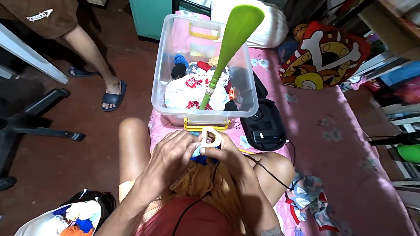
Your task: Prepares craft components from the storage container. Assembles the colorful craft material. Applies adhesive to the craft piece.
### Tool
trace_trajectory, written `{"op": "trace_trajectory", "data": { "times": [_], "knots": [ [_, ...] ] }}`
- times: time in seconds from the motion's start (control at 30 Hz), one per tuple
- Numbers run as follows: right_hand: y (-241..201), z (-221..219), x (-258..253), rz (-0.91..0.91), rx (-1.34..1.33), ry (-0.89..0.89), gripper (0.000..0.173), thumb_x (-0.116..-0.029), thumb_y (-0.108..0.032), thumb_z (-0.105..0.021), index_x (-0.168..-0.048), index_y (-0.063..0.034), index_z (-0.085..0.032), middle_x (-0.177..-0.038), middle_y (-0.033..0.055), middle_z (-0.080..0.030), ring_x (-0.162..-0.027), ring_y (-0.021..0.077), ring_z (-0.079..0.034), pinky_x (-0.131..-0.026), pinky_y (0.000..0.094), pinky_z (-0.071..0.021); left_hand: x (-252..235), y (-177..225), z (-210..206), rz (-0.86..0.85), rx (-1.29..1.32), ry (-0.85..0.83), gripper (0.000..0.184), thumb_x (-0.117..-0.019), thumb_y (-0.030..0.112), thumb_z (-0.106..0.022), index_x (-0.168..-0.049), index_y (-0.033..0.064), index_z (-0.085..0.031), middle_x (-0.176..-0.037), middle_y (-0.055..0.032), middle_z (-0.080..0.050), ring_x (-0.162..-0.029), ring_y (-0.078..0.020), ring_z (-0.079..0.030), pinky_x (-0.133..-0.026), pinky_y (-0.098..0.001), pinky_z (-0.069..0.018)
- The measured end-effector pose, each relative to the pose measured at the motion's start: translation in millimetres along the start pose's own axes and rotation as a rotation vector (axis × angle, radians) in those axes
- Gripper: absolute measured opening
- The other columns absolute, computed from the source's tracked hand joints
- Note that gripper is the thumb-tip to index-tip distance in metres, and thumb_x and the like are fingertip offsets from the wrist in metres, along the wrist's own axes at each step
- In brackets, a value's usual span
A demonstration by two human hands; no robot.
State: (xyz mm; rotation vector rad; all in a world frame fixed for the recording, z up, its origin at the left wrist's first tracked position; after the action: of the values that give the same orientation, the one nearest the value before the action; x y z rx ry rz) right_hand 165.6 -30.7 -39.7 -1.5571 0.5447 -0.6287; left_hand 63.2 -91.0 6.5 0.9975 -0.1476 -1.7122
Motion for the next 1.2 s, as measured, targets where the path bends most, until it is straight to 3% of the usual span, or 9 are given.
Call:
{"op": "trace_trajectory", "data": {
  "times": [0.07, 0.2, 0.43, 0.57, 0.67, 0.9, 1.07, 1.2],
  "knots": [
    [2.2, 2.5, 1.1, -0.058, 0.074, 0.027, 0.024, -0.0916, -0.009, -0.062, -0.112, 0.0025, -0.062, -0.087, -0.0022, -0.065, -0.063, -0.0001, -0.06, -0.057, 0.0181, -0.0531, -2.2, -1.6, -1.5, -0.012, -0.053, -0.076, 0.028, -0.1036, 0.023, -0.05, -0.093, 0.0076, -0.07, -0.082, -0.0053, -0.068, -0.079, -0.0164, -0.067, -0.073, -0.028, -0.0535],
    [5.1, 9.6, 3.2, -0.091, 0.175, 0.066, 0.023, -0.0926, -0.016, -0.062, -0.108, 0.0009, -0.066, -0.083, -0.0016, -0.066, -0.064, 0.0006, -0.061, -0.059, 0.0194, -0.0533, -4.1, -11.3, -5.2, 0.045, -0.021, -0.248, 0.027, -0.1039, 0.025, -0.046, -0.095, 0.0096, -0.067, -0.081, -0.0023, -0.063, -0.075, -0.0138, -0.063, -0.069, -0.029, -0.0526],
    [8.2, 12.6, 1.4, -0.105, 0.183, 0.088, 0.015, -0.0892, -0.019, -0.063, -0.095, -0.0055, -0.066, -0.073, -0.0047, -0.063, -0.055, 0.0008, -0.057, -0.051, 0.02, -0.0503, -2.4, -26.3, -4.9, 0.199, 0.142, -0.321, 0.03, -0.1058, 0.031, -0.043, -0.097, 0.0122, -0.065, -0.082, 0.0023, -0.06, -0.074, -0.0041, -0.058, -0.068, -0.0219, -0.0488],
    [7.6, 12.2, 2.2, -0.105, 0.189, 0.101, 0.015, -0.0886, -0.02, -0.064, -0.094, -0.0065, -0.065, -0.073, -0.005, -0.063, -0.057, 0.0006, -0.058, -0.052, 0.0202, -0.0506, 5.4, -35.7, -11.5, 0.39, 0.558, -0.273, 0.023, -0.105, 0.031, -0.048, -0.097, 0.0151, -0.062, -0.081, 0.012, -0.061, -0.076, 0.0063, -0.059, -0.071, -0.0127, -0.0496],
    [5.5, 11.4, 3.4, -0.084, 0.258, 0.122, 0.019, -0.0886, -0.022, -0.064, -0.097, -0.0058, -0.068, -0.074, -0.0049, -0.064, -0.059, 0.0007, -0.059, -0.055, 0.0217, -0.0513, 10.6, -36.7, -16.2, 0.519, 0.83, -0.186, 0.013, -0.1025, 0.018, -0.05, -0.095, 0.0176, -0.061, -0.083, 0.0123, -0.066, -0.076, 0.0015, -0.064, -0.071, -0.0153, -0.0532],
    [4.3, 4.9, 2.5, -0.055, 0.111, 0.054, 0.014, -0.0897, -0.015, -0.062, -0.099, -0.004, -0.064, -0.076, -0.0061, -0.064, -0.057, -0.0019, -0.056, -0.051, 0.0169, -0.0494, 15.8, -37.4, -17.9, 0.506, 0.949, -0.044, 0.012, -0.1023, 0.013, -0.051, -0.099, 0.0147, -0.062, -0.094, 0.0055, -0.073, -0.084, -0.0059, -0.071, -0.077, -0.0215, -0.0592],
    [-3.2, 3.1, 3.2, 0.013, 0.029, 0.012, 0.022, -0.0948, -0.016, -0.063, -0.109, 0.0012, -0.063, -0.089, -0.0037, -0.069, -0.071, -0.001, -0.063, -0.061, 0.0178, -0.0541, 13.5, -32.2, -20.0, 0.495, 0.951, -0.058, 0.011, -0.1018, 0.013, -0.053, -0.101, 0.0135, -0.064, -0.092, 0.0071, -0.073, -0.081, -0.0044, -0.07, -0.075, -0.0208, -0.059],
    [-5.7, 6.4, 4.5, 0.049, -0.017, 0.078, 0.02, -0.0945, -0.009, -0.058, -0.11, 0.0029, -0.063, -0.085, -0.004, -0.068, -0.062, -0.0016, -0.059, -0.054, 0.0167, -0.051, 11.7, -32.6, -18.9, 0.495, 0.936, -0.045, 0.01, -0.1014, 0.012, -0.055, -0.1, 0.0132, -0.065, -0.091, 0.0069, -0.074, -0.081, -0.0052, -0.071, -0.076, -0.0214, -0.0599]
  ]
}}
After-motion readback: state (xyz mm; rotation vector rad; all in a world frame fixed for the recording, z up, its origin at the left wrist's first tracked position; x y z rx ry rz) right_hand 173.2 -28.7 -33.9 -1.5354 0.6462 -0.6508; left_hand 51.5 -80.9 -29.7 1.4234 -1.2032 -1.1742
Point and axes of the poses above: each hand's wrist, its own x-axis away from the middle knuckle, its own z-axis out of the back of the hand, y = z × x, the point moved 10 cm from there along -x, towards the middle knuckle
